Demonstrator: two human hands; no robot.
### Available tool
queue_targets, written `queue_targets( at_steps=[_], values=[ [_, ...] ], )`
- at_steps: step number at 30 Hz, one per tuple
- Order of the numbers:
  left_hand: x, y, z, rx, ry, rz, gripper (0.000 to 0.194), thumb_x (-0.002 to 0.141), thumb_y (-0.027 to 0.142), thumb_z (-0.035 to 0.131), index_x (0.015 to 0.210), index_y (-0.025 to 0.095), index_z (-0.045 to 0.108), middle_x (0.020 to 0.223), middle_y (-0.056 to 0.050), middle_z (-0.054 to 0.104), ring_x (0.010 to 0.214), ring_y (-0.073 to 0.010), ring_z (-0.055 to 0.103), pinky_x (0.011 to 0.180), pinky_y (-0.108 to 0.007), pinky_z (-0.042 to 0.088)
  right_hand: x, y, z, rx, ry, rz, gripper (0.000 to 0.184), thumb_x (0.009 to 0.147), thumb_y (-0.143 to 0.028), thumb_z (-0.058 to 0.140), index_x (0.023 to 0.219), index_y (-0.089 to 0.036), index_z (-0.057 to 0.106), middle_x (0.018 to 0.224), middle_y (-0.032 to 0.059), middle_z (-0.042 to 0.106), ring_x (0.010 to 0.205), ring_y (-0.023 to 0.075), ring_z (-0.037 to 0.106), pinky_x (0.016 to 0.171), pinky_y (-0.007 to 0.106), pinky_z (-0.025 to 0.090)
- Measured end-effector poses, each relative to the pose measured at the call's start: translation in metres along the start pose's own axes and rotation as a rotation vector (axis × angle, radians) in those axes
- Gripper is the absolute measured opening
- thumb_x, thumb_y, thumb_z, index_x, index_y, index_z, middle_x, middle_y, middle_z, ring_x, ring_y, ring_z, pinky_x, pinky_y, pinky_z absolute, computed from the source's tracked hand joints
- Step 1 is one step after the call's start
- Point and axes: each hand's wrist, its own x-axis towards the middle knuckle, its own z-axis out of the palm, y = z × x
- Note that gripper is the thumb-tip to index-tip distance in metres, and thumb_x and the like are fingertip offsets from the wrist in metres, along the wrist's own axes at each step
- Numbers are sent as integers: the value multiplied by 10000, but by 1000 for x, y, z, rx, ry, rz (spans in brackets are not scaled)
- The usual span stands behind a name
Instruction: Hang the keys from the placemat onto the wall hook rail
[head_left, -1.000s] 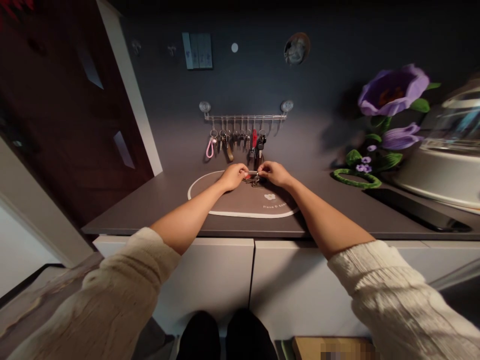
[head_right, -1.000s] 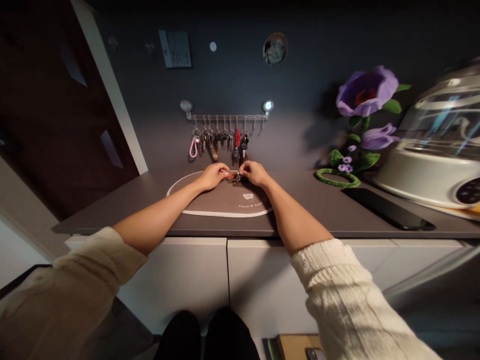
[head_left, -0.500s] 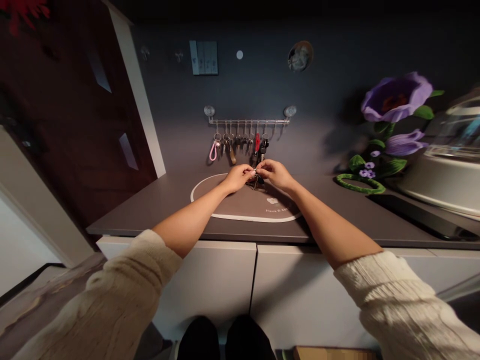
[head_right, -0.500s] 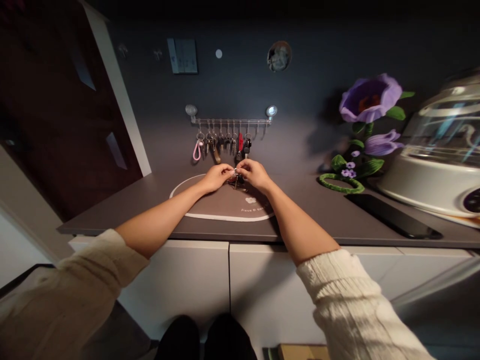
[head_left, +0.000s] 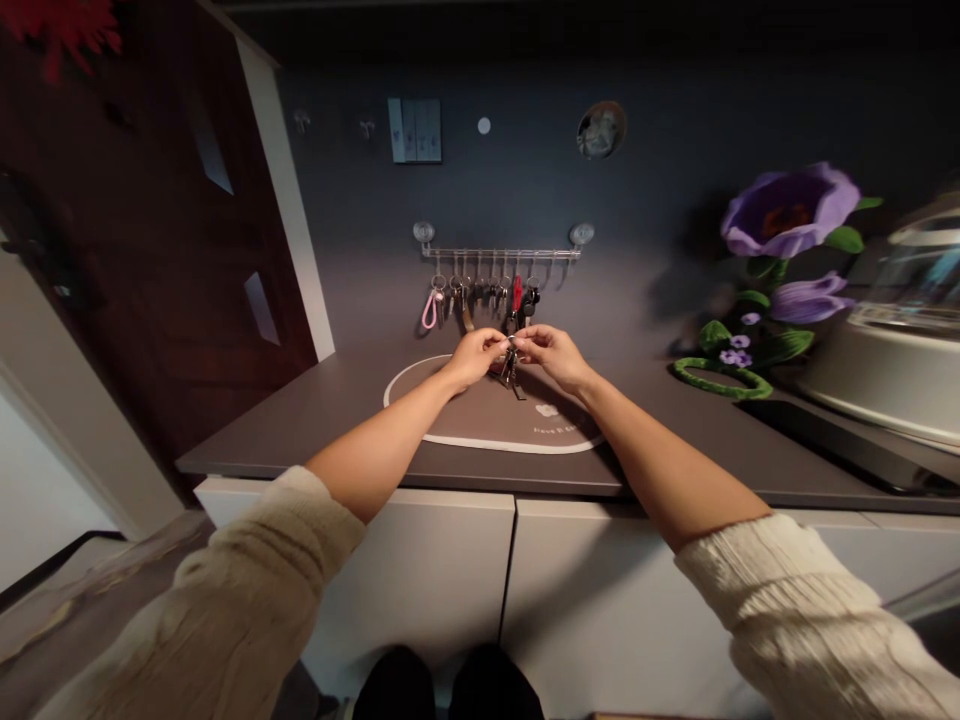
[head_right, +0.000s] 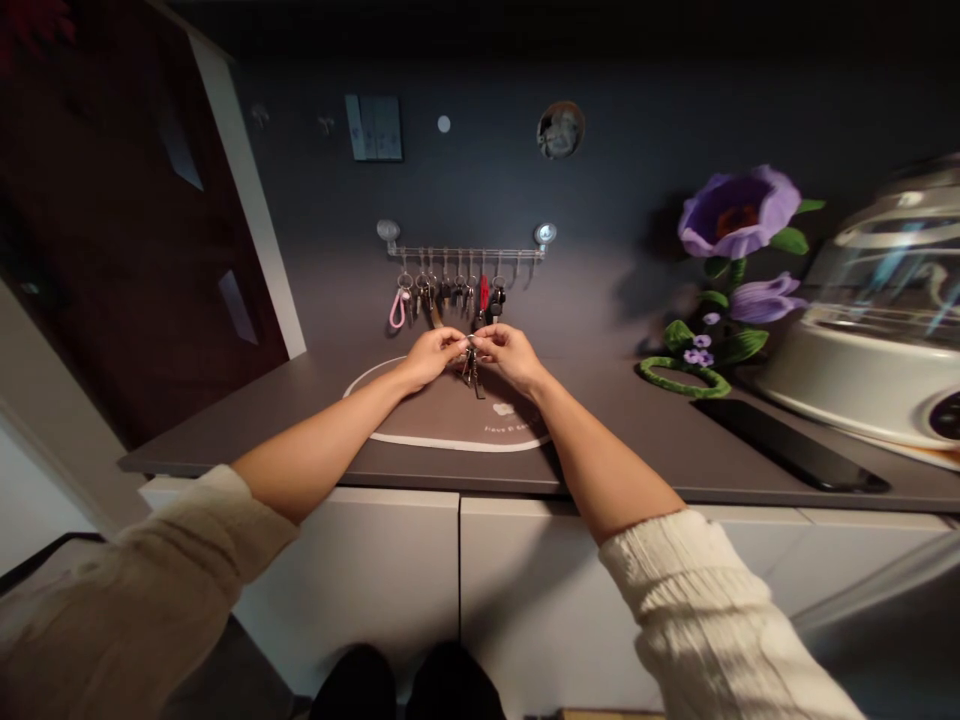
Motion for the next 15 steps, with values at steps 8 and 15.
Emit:
queue_targets(
  at_steps=[8, 15],
  values=[
    [6, -2, -3, -161, 79, -65, 128, 728, 250, 567, 784, 136, 557, 703, -7, 586, 672, -97, 530, 591, -201, 401, 0, 2, 0, 11, -13, 0, 197, 639, -298, 671, 735, -159, 570, 728, -6, 573, 621, 71, 490, 620, 229, 429],
    [7, 1, -6, -211, 119, -83, 153, 730, 280, 583, 791, 142, 555, 758, -27, 610, 726, -106, 559, 583, -193, 412, -2, 3, 2, -2, -98, -23, 296, 607, -388, 681, 733, -159, 544, 647, -33, 531, 578, 67, 466, 619, 231, 412]
  ],
)
